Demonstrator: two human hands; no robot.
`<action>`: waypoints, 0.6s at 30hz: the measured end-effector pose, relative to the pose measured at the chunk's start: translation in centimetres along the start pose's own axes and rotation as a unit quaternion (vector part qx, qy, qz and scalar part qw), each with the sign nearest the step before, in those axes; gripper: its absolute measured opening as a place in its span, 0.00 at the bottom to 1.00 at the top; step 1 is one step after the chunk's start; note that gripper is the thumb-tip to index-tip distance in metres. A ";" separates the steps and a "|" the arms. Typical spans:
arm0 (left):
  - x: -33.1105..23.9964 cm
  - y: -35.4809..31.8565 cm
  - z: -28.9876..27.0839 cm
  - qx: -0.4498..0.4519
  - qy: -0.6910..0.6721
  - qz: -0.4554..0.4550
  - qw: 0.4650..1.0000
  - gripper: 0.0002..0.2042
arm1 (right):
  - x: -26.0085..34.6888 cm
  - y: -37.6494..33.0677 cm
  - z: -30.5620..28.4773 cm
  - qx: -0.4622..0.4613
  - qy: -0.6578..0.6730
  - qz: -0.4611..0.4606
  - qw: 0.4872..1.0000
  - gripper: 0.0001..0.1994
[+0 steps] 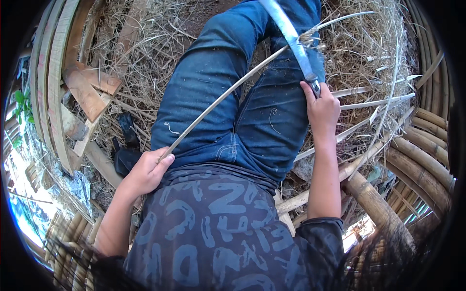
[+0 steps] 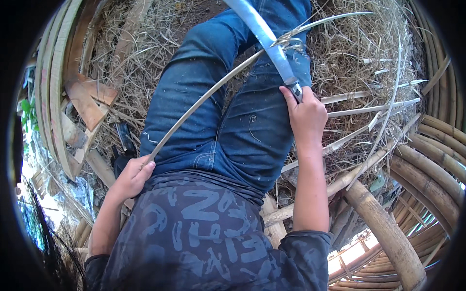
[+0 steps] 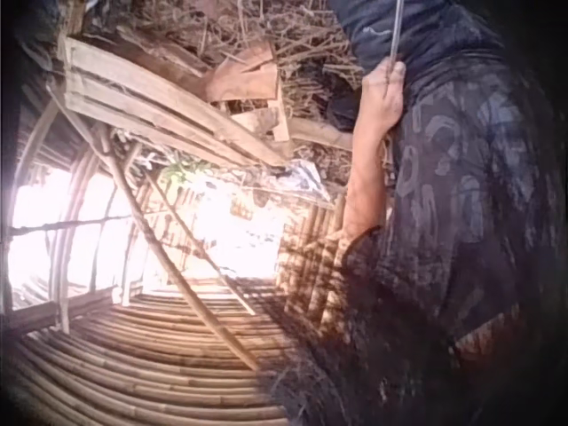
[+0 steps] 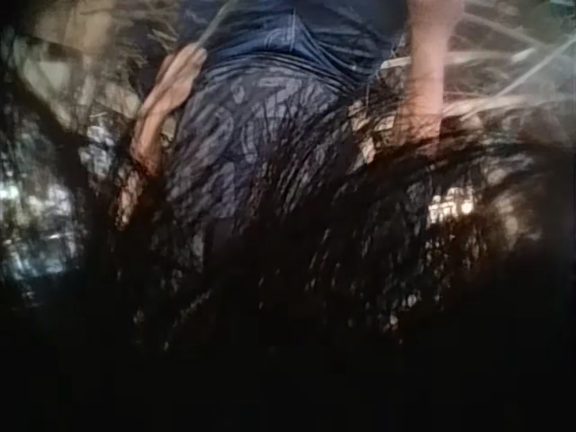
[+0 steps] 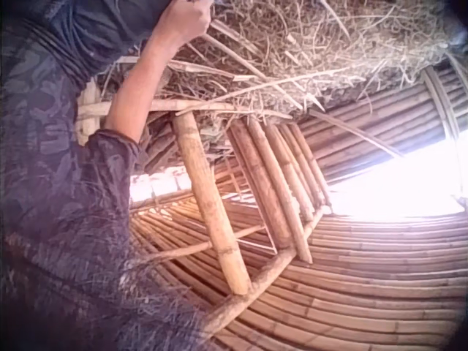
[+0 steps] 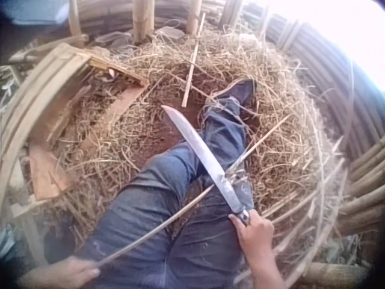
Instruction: The person shaves and scrapes a bamboo strip with a knife.
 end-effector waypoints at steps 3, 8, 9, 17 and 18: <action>-0.3 -0.1 -0.3 0.064 -0.114 -0.058 0.990 0.15 | -0.5 -0.7 0.9 -0.012 0.061 0.033 0.998 0.26; -1.8 0.5 -1.5 0.235 -0.244 -0.191 0.921 0.21 | -0.3 -1.2 1.6 -0.031 0.106 0.054 0.992 0.26; -1.7 0.6 -1.5 0.237 -0.242 -0.190 0.922 0.21 | -0.2 -1.3 1.9 -0.041 0.123 0.056 0.990 0.26; -0.6 1.2 -1.3 0.294 -0.321 -0.176 0.883 0.24 | -0.4 -1.5 2.4 -0.044 0.148 0.081 0.985 0.27; -0.6 1.3 -1.2 0.294 -0.321 -0.175 0.883 0.24 | -0.4 -1.7 2.3 -0.049 0.176 0.086 0.979 0.27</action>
Point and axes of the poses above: each hand's wrist, its own y-axis towards the middle knuckle, its own z-axis out of the palm, x = y × z, the point moved 1 cm from there along y, towards the middle knuckle, and after that the axes turned 4 degrees about -y, right-handed, at the moved point
